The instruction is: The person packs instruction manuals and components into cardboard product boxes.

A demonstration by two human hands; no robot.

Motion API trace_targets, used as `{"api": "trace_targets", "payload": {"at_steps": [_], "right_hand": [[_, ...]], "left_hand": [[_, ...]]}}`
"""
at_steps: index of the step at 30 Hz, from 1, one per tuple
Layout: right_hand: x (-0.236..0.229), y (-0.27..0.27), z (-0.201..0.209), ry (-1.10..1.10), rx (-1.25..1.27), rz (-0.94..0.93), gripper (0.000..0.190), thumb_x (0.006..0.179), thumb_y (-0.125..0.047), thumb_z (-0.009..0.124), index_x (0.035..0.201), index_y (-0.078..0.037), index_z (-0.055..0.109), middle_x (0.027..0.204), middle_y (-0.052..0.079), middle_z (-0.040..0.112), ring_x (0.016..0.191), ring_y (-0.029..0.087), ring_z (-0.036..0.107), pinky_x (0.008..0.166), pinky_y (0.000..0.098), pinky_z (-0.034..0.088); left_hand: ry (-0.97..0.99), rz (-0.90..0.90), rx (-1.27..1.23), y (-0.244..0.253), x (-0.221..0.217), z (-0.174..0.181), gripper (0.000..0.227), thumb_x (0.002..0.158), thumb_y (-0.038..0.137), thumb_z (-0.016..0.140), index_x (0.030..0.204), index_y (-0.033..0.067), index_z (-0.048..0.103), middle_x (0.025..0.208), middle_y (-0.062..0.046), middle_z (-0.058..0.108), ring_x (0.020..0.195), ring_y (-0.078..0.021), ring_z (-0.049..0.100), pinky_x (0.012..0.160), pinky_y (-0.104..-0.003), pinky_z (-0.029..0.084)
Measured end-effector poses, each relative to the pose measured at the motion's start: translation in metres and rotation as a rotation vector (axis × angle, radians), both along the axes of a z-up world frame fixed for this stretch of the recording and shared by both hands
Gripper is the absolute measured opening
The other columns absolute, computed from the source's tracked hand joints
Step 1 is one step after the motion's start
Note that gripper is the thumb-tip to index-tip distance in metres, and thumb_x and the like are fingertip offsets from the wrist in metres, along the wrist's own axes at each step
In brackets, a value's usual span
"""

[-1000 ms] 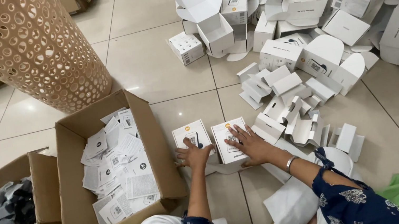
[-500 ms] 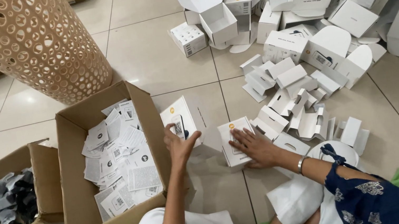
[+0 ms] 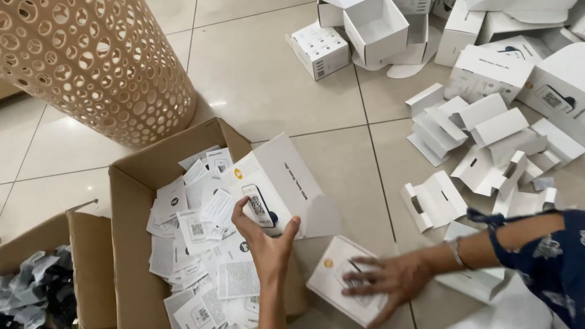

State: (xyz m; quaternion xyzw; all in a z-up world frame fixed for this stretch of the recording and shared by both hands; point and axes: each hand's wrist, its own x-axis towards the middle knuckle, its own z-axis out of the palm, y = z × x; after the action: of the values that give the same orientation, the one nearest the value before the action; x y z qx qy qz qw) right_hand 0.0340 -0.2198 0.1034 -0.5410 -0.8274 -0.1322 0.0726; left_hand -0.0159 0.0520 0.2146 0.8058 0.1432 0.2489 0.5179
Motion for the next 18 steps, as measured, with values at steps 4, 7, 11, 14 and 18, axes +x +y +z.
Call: {"api": "trace_targets", "payload": {"at_steps": [4, 7, 11, 14, 18], "right_hand": [[0.177, 0.071, -0.005, -0.272, -0.065, -0.550, 0.058, 0.096, -0.019, 0.055, 0.151, -0.036, 0.048, 0.167, 0.011, 0.026, 0.156, 0.036, 0.022, 0.122, 0.0682, 0.017], [0.256, 0.109, 0.019, -0.315, 0.016, -0.976, 0.073, 0.088, -0.003, 0.055, 0.154, -0.032, 0.041, 0.169, 0.008, 0.024, 0.155, 0.033, 0.020, 0.120, 0.0664, 0.017], [0.295, 0.108, 0.004, -0.201, -0.072, -1.158, 0.070, 0.090, -0.004, 0.057, 0.157, -0.014, 0.040, 0.168, 0.015, 0.028, 0.154, 0.033, 0.023, 0.121, 0.0605, 0.020], [0.319, 0.089, -0.031, -0.071, -0.132, -1.185, 0.060, 0.095, -0.014, 0.059, 0.153, -0.009, 0.042, 0.163, 0.016, 0.033, 0.153, 0.031, 0.025, 0.122, 0.0584, 0.020], [0.353, 0.083, -0.039, 0.128, -0.137, -1.275, 0.062, 0.097, -0.026, 0.062, 0.151, -0.004, 0.041, 0.161, 0.017, 0.035, 0.153, 0.030, 0.026, 0.124, 0.0551, 0.019]], "left_hand": [[-0.052, -0.054, -0.205, -0.013, 0.006, -0.014, 0.101, 0.068, 0.025, 0.084, 0.149, 0.0063, 0.026, 0.146, -0.023, 0.036, 0.136, -0.0379, 0.042, 0.114, -0.045, 0.036], [-0.010, -0.056, -0.094, -0.032, 0.019, -0.024, 0.105, 0.066, 0.029, 0.085, 0.150, 0.0088, 0.024, 0.147, -0.026, 0.035, 0.137, -0.0406, 0.041, 0.114, -0.047, 0.038], [0.323, -0.034, 0.210, -0.051, 0.048, -0.054, 0.121, 0.056, 0.038, 0.095, 0.150, 0.0210, 0.020, 0.149, -0.033, 0.022, 0.136, -0.0518, 0.031, 0.107, -0.066, 0.030], [0.680, -0.064, 0.324, -0.047, 0.113, -0.101, 0.134, 0.056, 0.055, 0.091, 0.159, 0.0327, 0.008, 0.155, -0.035, 0.015, 0.139, -0.0563, 0.028, 0.107, -0.074, 0.031], [0.940, -0.103, 0.552, -0.049, 0.181, -0.128, 0.142, 0.061, 0.069, 0.089, 0.159, 0.0386, -0.010, 0.159, -0.039, -0.004, 0.146, -0.0589, 0.012, 0.106, -0.084, 0.019]]}}
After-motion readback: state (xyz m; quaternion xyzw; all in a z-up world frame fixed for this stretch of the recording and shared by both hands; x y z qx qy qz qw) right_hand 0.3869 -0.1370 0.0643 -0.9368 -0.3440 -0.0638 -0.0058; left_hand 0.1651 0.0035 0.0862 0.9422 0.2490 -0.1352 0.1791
